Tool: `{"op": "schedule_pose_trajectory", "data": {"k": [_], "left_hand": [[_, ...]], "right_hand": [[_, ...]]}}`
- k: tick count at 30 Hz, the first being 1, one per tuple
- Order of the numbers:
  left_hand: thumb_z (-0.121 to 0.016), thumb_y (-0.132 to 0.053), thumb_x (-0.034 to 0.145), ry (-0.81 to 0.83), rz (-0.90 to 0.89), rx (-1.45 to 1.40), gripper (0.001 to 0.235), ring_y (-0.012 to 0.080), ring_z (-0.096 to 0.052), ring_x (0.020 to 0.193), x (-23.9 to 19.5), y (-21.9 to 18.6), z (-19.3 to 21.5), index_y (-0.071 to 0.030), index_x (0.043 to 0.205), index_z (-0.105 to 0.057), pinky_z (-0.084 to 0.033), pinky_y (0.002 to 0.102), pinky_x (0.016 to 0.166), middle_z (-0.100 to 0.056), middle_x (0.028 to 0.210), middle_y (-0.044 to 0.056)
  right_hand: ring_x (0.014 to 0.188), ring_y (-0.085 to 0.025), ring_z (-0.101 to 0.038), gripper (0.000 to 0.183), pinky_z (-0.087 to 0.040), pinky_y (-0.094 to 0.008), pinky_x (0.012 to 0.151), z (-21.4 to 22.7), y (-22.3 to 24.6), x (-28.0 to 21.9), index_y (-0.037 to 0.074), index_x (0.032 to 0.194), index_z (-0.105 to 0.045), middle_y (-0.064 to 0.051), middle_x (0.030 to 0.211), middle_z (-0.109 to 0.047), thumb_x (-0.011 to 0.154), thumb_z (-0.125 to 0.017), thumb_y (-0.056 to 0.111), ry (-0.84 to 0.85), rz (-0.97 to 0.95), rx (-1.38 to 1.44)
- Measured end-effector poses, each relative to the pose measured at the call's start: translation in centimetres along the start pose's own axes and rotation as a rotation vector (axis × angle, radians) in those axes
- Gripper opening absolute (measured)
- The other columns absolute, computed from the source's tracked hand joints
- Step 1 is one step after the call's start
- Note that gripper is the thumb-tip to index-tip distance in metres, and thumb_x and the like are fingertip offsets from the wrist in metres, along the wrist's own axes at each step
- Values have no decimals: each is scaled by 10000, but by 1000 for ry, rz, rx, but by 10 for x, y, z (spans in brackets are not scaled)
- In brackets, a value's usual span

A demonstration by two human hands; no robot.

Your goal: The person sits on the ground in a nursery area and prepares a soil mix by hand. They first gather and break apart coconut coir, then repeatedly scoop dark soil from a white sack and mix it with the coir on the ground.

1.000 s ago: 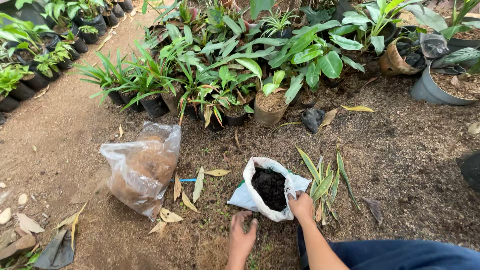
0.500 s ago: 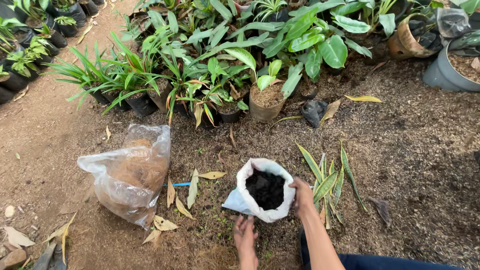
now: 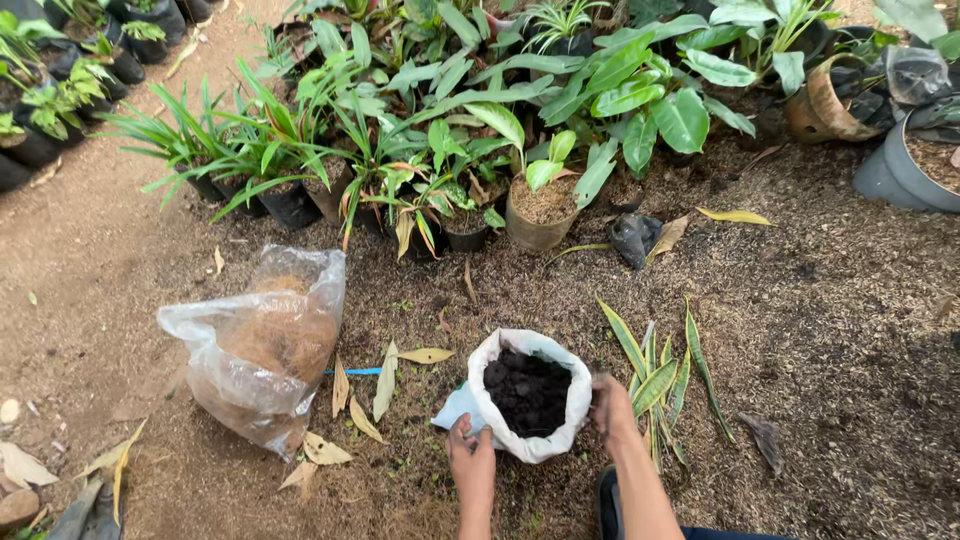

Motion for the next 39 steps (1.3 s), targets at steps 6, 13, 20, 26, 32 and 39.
{"op": "schedule_pose_trajectory", "data": {"k": [6,13,20,26,32,39], "left_hand": [[-769,-363,857,112,-189,471,714,326,-638,1176,35,-23,3,-38,1426,-484,-535,422,1009,-526,1367,184],[-692,-158,817,272,68,76,628,296,-674,1035,88,-6,3,-36,1420,-567,-506,467,1034,-660,1116,158],[-630,2,756,280,-44,482,602,242,-489,1362,61,-19,57,-169,1331,-676,-341,379,1210,-583,1416,58],[-903,-126,709,540,-178,991,1279,301,-29,1573,53,-56,27,-139,1623,-9,-50,483,1287,-56,1701,75],[-941,-380,641,420,-546,918,1273,425,-200,1528,73,-21,-7,-12,1570,-153,-169,496,1273,-181,1651,219],[-1015,-449,463,527,-502,906,1537,383,-146,1547,102,-41,-12,-12,1583,-58,-166,461,1271,-142,1665,197]], "right_hand": [[978,-322,-648,739,-549,-513,831,11,-9,-14,89,1367,-554,-107,1179,-634,671,-733,261,-257,253,-412],[1442,-302,-330,698,-196,-533,1208,-23,18,-50,311,1327,-669,-42,1548,-365,670,-860,449,-138,354,-1254],[1556,-304,-78,946,11,-632,1215,-45,27,-66,352,1515,-529,23,1625,-293,617,-823,378,26,539,-1446],[1590,-259,-106,906,77,-697,1228,-77,54,-51,204,1511,-442,29,1620,-351,723,-791,484,238,472,-1583],[1452,-325,-365,852,-223,-586,1185,-99,31,-36,145,1428,-526,-94,1507,-496,653,-809,360,225,707,-1571],[1305,-358,-501,582,-322,-513,1109,-81,14,-8,76,1139,-691,-121,1265,-659,600,-833,243,180,854,-1371]]}}
Point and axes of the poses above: each hand's wrist, its own x-axis towards the middle knuckle, its own z-axis out of the back of the hand, y = z × x, the point moved 2 cm from there along x, towards the middle knuckle
